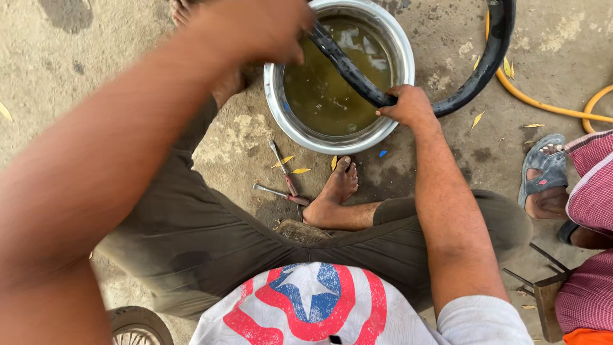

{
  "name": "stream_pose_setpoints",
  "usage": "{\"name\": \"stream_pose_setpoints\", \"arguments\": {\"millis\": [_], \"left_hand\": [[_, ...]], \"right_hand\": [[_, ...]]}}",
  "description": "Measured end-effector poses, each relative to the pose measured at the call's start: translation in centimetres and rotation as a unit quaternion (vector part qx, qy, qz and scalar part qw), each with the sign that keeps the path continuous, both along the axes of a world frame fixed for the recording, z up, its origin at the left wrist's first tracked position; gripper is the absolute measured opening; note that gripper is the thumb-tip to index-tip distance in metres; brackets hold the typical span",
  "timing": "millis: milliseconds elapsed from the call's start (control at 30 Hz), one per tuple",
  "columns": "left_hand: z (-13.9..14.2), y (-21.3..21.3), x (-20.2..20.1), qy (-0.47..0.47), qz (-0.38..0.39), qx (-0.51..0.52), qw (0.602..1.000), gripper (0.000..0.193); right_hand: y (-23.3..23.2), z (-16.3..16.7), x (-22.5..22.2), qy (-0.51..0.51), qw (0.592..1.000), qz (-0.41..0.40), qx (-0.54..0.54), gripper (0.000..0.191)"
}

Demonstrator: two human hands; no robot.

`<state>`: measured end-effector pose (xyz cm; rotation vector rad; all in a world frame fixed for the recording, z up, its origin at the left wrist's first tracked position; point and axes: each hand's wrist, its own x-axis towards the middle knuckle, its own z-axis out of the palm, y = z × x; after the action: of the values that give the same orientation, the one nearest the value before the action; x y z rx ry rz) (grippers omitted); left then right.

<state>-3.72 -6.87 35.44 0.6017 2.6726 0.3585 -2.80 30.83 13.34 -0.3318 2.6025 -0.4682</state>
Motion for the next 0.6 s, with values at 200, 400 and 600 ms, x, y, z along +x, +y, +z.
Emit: {"name": "stream_pose_setpoints", "arguments": {"millis": [200,400,600], "left_hand": [[-16.9,7.0,-3.8,0.044,-0.041,-0.146,0.987,0.019],[-26.1,8.2,-5.4,0.179,-0.003,-0.110,0.978,0.024],[-29.4,7.5,-5.2,0.250,0.038,-0.027,0.967,0.018]], "right_hand": [[-3.0,-1.6,0.2,-0.033,0.982,0.035,0.182,0.046],[-4.9,-4.9,0.8,0.042,0.980,0.061,0.183,0.026],[-6.6,-8.0,0.3,0.068,0.977,0.087,0.180,0.015]]}}
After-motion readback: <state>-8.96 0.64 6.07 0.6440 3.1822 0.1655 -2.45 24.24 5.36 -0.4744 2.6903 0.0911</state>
